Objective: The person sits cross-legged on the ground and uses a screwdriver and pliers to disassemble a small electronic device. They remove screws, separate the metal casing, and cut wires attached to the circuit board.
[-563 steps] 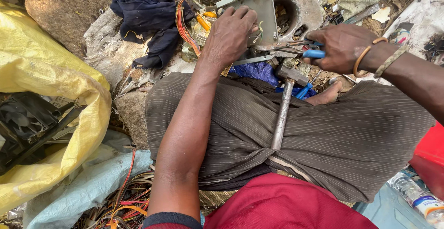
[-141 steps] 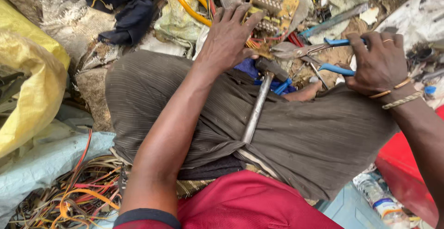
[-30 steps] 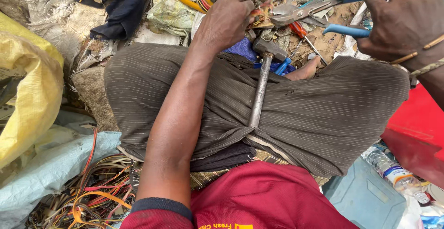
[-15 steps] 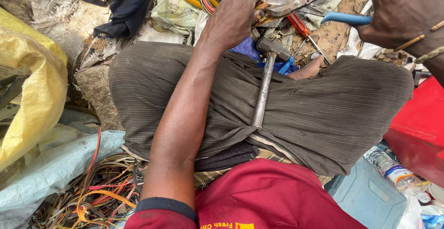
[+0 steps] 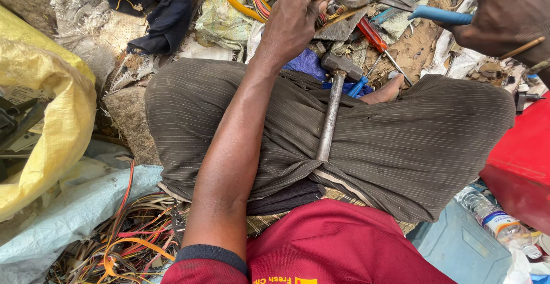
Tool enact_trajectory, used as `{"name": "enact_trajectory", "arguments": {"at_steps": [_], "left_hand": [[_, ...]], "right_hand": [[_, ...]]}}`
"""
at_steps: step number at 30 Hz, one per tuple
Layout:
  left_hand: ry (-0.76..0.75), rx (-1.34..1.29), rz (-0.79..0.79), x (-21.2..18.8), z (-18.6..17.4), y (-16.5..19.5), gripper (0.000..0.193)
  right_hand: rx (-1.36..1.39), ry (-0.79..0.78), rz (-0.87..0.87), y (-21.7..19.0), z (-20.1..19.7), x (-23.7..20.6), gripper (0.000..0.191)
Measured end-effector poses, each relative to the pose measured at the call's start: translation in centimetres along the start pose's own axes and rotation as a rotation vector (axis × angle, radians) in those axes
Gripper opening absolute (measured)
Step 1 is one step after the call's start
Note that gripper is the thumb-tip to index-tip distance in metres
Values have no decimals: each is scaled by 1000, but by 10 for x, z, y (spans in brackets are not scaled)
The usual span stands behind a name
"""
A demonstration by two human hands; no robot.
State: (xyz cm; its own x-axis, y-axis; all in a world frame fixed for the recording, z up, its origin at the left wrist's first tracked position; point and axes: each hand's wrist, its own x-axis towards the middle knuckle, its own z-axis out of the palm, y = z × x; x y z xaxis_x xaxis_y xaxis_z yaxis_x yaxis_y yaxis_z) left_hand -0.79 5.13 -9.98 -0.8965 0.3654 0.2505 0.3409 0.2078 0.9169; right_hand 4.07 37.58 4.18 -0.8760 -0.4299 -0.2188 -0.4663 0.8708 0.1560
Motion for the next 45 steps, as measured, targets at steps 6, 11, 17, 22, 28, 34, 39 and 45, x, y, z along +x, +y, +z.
{"name": "enact_trajectory", "arguments": {"at_steps": [6, 11, 17, 22, 28, 34, 39, 45], "left_hand": [[43, -15, 58, 4, -5, 1, 21], [27, 0, 61, 6, -3, 1, 19], [3, 3, 119, 5, 1, 0, 19], [22, -25, 82, 9, -3, 8, 21], [-15, -32, 94, 2, 13, -9, 19], [-45, 120, 45, 9, 29, -35, 45], [-241, 112, -158, 12, -1, -6, 39], [-445, 312, -71, -4, -23, 7, 34]], "right_hand": [[-47, -37, 41, 3, -12, -11, 74], [-157, 47, -28, -5, -20, -21, 86], [-101, -77, 25, -24, -43, -11, 82], [-108, 58, -41, -43, -66, 3, 87], [54, -91, 68, -50, -71, 5, 76], [-474, -231, 84, -56, -76, 19, 70], [-768, -386, 69, -52, -36, 43, 83], [-638, -415, 157, -50, 12, 48, 82]]}}
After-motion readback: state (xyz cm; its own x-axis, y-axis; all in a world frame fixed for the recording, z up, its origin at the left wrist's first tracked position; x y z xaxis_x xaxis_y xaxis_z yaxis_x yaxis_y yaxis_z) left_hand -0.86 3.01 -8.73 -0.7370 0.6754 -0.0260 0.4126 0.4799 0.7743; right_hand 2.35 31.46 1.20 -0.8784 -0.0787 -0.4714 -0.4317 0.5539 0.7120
